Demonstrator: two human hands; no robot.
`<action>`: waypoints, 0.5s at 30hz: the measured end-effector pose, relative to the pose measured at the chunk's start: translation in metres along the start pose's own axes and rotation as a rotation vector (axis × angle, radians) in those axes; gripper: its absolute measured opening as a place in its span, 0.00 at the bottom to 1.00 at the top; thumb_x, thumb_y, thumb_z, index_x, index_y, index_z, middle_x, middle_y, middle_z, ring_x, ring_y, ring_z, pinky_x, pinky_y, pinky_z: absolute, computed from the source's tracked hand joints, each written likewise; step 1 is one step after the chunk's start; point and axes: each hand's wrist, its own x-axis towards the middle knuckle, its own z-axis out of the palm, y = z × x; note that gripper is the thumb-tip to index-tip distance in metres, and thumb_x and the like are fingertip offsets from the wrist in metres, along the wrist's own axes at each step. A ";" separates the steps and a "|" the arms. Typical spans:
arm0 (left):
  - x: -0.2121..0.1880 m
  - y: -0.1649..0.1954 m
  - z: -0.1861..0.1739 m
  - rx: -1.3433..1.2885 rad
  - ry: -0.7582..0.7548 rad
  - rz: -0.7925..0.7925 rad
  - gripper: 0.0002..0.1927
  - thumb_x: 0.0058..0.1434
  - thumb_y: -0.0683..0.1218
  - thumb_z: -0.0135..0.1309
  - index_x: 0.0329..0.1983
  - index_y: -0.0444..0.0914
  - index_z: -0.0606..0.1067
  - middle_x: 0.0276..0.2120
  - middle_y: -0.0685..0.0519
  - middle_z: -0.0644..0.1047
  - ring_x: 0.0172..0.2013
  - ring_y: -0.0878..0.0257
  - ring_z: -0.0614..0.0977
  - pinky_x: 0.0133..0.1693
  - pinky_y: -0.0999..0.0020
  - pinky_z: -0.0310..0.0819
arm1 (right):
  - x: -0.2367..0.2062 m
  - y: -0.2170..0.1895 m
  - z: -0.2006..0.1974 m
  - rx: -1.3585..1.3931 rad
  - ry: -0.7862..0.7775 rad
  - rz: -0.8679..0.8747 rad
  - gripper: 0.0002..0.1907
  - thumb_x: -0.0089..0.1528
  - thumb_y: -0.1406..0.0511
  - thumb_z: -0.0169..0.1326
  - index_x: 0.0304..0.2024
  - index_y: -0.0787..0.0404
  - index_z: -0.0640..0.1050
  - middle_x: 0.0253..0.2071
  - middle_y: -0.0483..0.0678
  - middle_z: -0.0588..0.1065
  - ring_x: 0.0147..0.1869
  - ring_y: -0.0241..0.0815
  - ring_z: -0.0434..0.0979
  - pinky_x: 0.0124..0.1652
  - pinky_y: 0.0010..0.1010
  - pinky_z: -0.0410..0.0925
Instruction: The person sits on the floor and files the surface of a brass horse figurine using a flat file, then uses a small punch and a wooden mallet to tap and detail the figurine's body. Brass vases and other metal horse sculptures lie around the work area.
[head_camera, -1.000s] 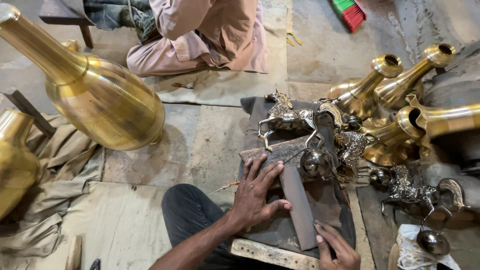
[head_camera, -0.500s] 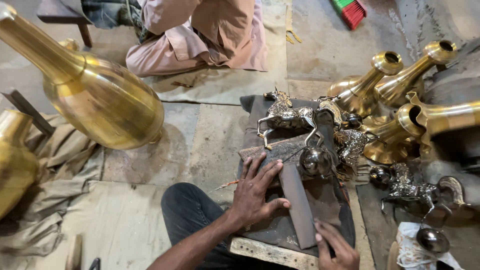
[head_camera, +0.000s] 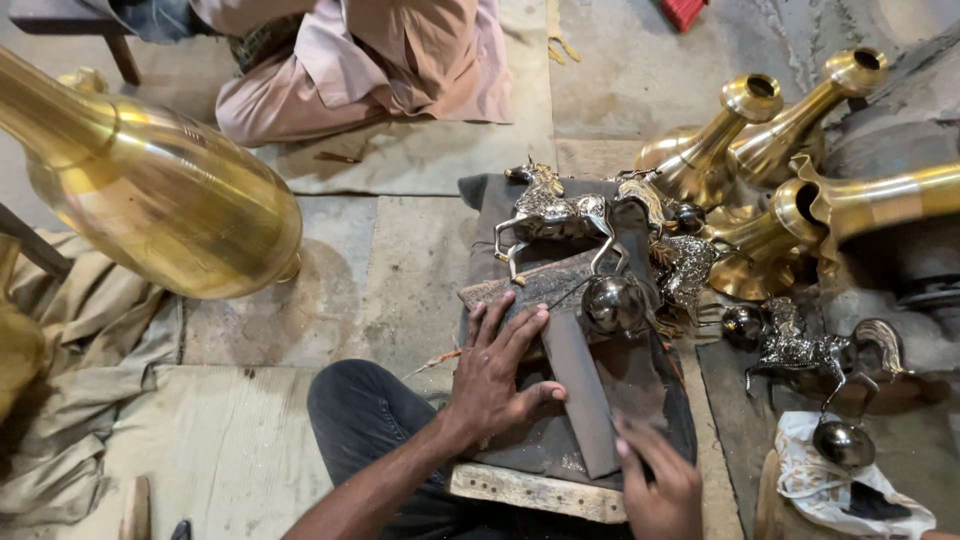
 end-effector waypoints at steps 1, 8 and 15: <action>0.000 0.000 0.001 0.004 0.004 0.001 0.50 0.58 0.76 0.50 0.72 0.38 0.67 0.69 0.47 0.70 0.76 0.44 0.56 0.75 0.40 0.39 | -0.007 0.000 -0.004 0.008 -0.011 0.010 0.12 0.59 0.71 0.58 0.45 0.64 0.84 0.48 0.56 0.83 0.55 0.50 0.84 0.53 0.37 0.74; 0.003 0.003 -0.004 -0.002 0.006 0.005 0.50 0.58 0.76 0.51 0.72 0.38 0.66 0.69 0.46 0.70 0.76 0.44 0.57 0.75 0.40 0.39 | 0.063 -0.012 0.032 0.118 0.014 -0.128 0.12 0.62 0.71 0.58 0.48 0.67 0.82 0.49 0.57 0.82 0.53 0.48 0.84 0.52 0.34 0.75; 0.001 0.001 -0.001 -0.009 0.004 0.011 0.50 0.58 0.75 0.52 0.72 0.38 0.66 0.68 0.47 0.71 0.76 0.44 0.57 0.74 0.41 0.40 | 0.006 -0.008 0.003 0.055 0.014 0.018 0.11 0.60 0.70 0.58 0.44 0.66 0.83 0.47 0.55 0.83 0.52 0.49 0.85 0.51 0.37 0.75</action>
